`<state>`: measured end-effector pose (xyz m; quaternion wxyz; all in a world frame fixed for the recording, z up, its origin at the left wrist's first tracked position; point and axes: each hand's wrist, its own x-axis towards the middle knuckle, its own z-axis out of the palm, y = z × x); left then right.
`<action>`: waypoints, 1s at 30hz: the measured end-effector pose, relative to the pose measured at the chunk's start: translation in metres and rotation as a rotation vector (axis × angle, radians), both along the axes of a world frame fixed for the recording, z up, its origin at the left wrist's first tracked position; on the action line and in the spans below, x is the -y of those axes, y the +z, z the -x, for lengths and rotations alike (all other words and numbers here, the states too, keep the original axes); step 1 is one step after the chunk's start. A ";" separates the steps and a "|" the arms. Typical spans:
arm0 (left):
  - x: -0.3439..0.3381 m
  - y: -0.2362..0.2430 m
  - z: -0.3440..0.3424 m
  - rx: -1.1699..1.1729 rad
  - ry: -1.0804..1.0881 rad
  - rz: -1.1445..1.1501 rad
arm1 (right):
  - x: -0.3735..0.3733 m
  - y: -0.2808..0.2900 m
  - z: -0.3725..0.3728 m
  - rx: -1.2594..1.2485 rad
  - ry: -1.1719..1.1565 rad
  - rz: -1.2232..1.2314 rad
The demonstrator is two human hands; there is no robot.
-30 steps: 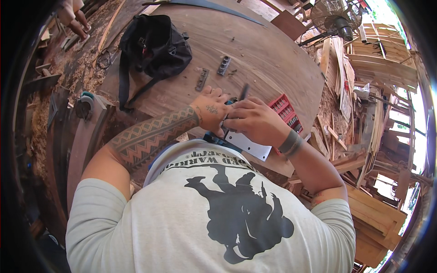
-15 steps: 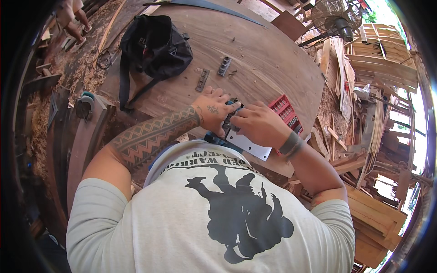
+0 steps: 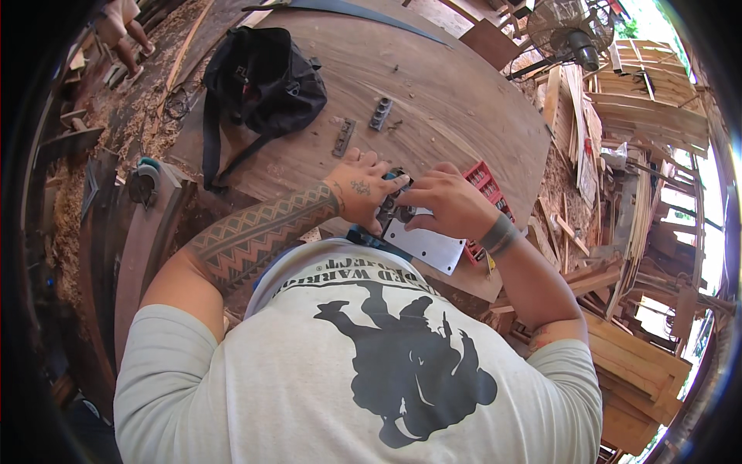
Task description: The person disassembles the blade assembly of a power planer by loosening several bolts with a socket wrench and removing the metal components.
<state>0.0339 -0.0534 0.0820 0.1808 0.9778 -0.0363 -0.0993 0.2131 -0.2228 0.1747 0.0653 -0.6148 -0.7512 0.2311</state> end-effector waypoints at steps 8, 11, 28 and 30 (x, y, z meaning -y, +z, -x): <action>0.001 -0.002 -0.001 -0.008 -0.002 -0.007 | 0.002 0.000 -0.018 -0.092 0.021 -0.094; 0.000 -0.001 -0.002 0.002 -0.001 -0.007 | 0.002 0.000 -0.019 0.026 0.033 -0.062; 0.001 -0.004 -0.002 0.016 0.010 -0.007 | -0.006 -0.001 -0.018 0.032 0.147 -0.214; 0.001 -0.003 -0.002 0.011 0.012 0.005 | -0.010 0.003 -0.011 0.070 0.201 -0.282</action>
